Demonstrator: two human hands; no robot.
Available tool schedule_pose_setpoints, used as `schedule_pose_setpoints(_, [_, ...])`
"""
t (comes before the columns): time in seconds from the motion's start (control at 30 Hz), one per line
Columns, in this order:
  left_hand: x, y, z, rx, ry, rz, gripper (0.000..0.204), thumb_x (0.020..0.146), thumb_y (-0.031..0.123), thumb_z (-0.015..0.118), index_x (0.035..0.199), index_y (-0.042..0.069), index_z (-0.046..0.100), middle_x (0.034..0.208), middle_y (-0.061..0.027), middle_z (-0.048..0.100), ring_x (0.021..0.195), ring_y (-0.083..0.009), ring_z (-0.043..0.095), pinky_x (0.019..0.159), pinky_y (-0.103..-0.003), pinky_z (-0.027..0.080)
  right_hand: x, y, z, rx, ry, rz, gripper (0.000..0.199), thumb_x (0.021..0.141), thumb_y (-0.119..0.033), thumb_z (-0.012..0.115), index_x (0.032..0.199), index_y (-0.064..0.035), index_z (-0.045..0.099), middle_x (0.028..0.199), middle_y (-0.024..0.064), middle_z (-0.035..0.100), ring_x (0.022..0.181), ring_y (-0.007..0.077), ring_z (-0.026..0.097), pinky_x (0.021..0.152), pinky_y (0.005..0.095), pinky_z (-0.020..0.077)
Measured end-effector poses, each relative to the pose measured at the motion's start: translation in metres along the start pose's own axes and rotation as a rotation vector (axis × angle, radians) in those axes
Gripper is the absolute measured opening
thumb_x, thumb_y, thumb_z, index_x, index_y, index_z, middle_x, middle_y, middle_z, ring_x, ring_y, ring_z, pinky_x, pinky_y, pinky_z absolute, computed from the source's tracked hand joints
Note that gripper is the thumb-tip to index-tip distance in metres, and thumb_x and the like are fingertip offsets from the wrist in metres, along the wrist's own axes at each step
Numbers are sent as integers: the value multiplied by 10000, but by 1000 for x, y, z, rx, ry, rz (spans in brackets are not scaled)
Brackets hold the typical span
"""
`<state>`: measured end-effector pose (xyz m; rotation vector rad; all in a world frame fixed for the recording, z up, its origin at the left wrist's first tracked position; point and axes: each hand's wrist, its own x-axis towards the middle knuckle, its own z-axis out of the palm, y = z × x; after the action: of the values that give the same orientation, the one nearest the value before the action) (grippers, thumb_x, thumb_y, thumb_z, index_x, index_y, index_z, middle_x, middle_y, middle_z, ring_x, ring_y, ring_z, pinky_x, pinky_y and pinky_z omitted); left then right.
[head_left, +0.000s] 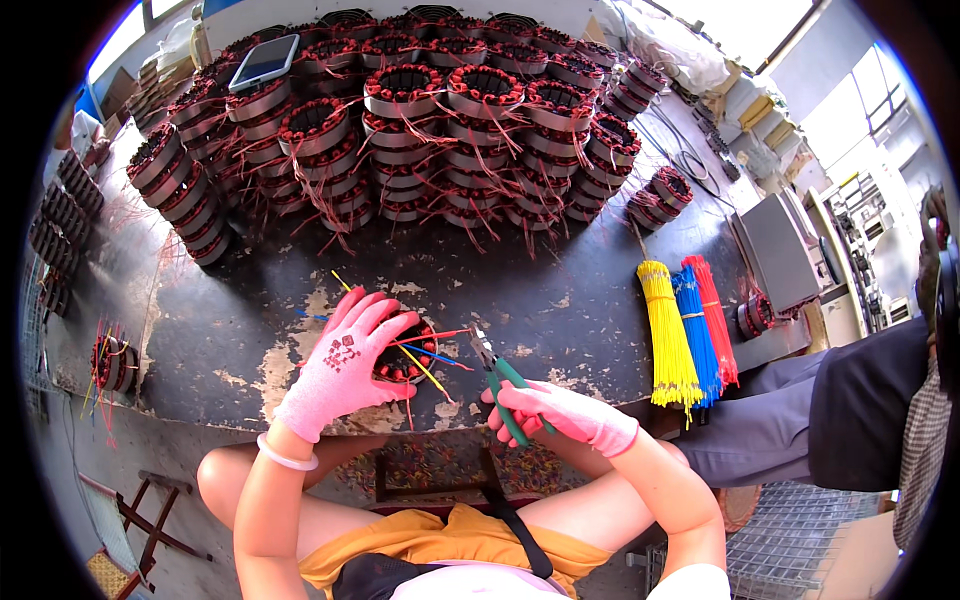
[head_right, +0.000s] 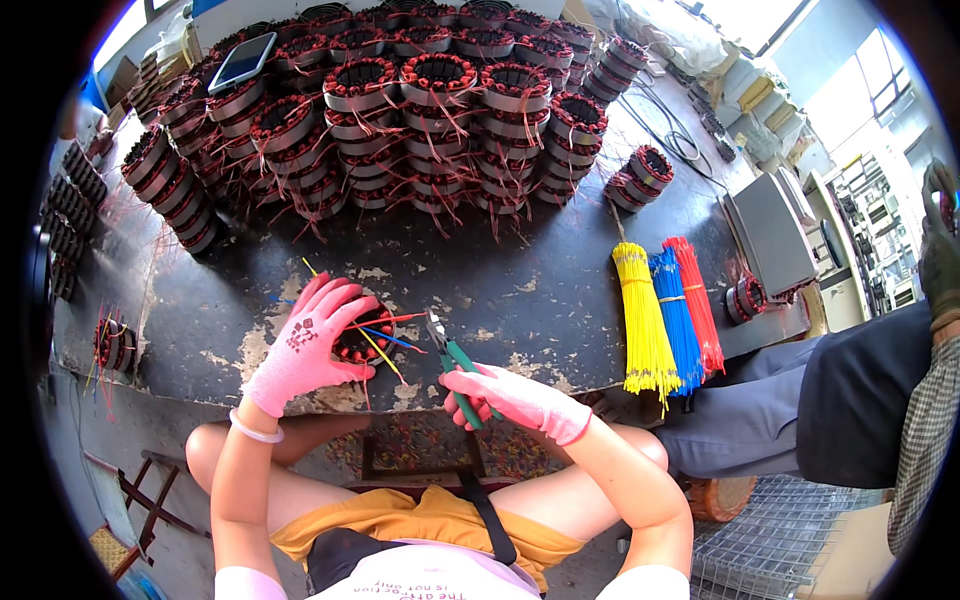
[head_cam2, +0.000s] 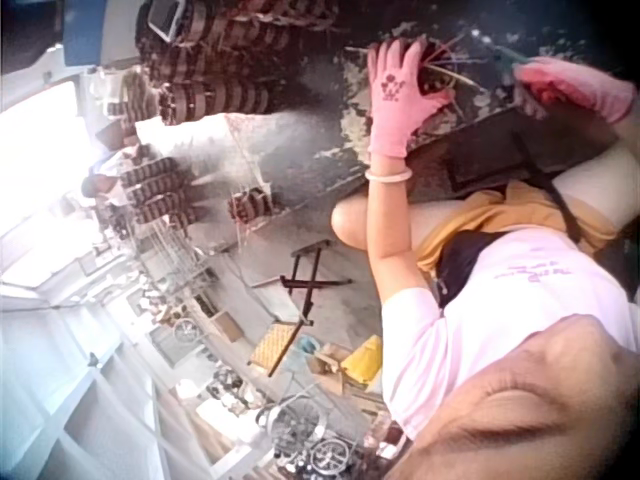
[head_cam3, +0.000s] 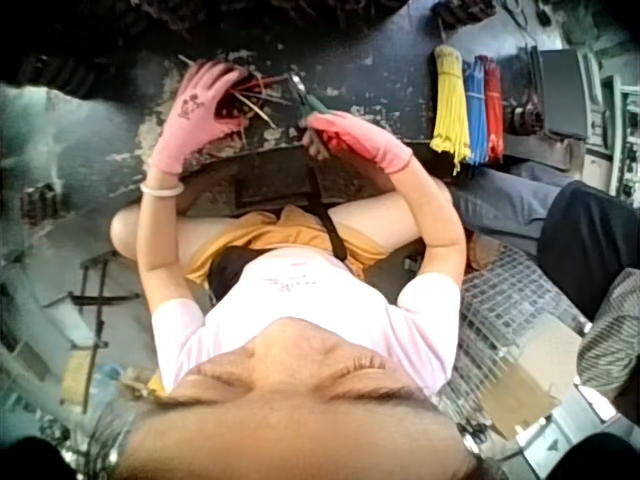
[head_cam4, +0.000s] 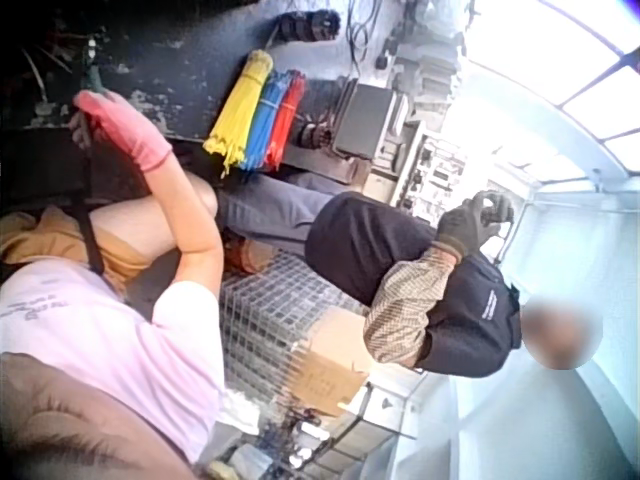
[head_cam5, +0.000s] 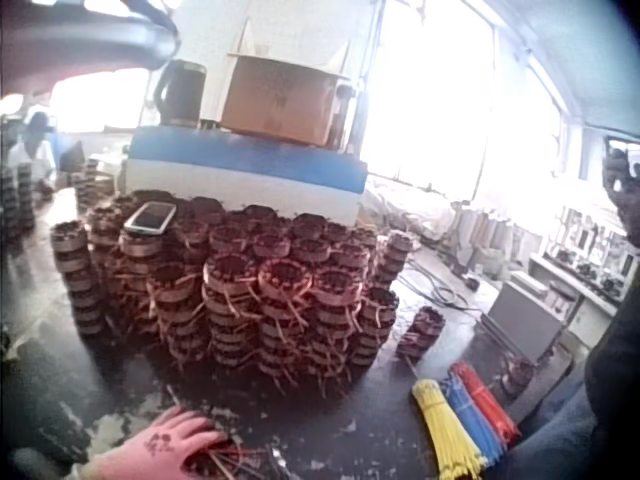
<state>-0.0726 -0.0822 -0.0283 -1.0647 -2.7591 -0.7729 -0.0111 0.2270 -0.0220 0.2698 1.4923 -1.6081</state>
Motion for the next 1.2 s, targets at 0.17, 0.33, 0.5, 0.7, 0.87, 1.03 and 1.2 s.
schedule_pose_setpoints(0.17, [0, 2, 1, -4, 8, -3, 843, 617, 352, 894, 1364, 103, 591, 1401, -161, 557, 1386, -409, 458, 1246, -545, 278, 2, 2, 6, 23, 63, -43, 474, 1051, -376, 598, 1321, 11, 553, 973, 78, 680, 798, 151, 672, 719, 267, 547])
schedule_pose_setpoints(0.33, [0, 6, 3, 57, 27, -17, 866, 611, 371, 897, 1368, 86, 587, 1382, -171, 567, 1343, -402, 496, 1227, -538, 308, 5, 4, 4, -23, 124, -81, 473, 1019, -464, 585, 1179, -20, 628, 916, 73, 678, 759, 146, 668, 662, 291, 531])
schedule_pose_setpoints(0.5, [-11, 21, 0, 136, 18, -160, 914, 609, 387, 905, 1400, 77, 567, 1391, -195, 564, 1300, -406, 533, 1202, -523, 347, -12, 1, 5, 109, 107, -25, 500, 1021, -462, 578, 1213, -3, 625, 979, 82, 685, 816, 148, 674, 730, 286, 542])
schedule_pose_setpoints(0.7, [-4, 11, 1, 61, -1, -105, 939, 599, 360, 897, 1427, 87, 547, 1377, -159, 588, 1286, -402, 545, 1178, -485, 383, -22, 9, 0, -81, 0, 13, 590, 1019, -523, 568, 1351, -36, 576, 1088, 58, 685, 925, 125, 666, 819, 277, 515])
schedule_pose_setpoints(0.87, [-3, 12, 3, 50, 13, -92, 919, 601, 328, 883, 1418, 72, 549, 1353, -155, 598, 1268, -390, 558, 1163, -481, 396, -19, 4, 7, -132, 23, -27, 499, 1020, -519, 576, 1250, -76, 600, 1049, 46, 685, 909, 124, 666, 783, 281, 516])
schedule_pose_setpoints(1.03, [-2, 13, 2, 54, 9, -90, 915, 601, 341, 891, 1406, 67, 552, 1349, -155, 596, 1258, -373, 564, 1164, -482, 394, -17, 2, 11, -131, 44, -26, 524, 1046, -480, 561, 1316, -31, 567, 1030, 54, 690, 874, 125, 674, 749, 258, 518])
schedule_pose_setpoints(1.2, [-2, 14, 2, 54, 10, -91, 933, 594, 377, 903, 1399, 60, 550, 1342, -158, 596, 1245, -379, 569, 1156, -482, 399, -8, 8, 10, -102, 103, -93, 512, 1024, -503, 569, 1190, -20, 601, 922, 56, 662, 761, 132, 644, 671, 282, 511])
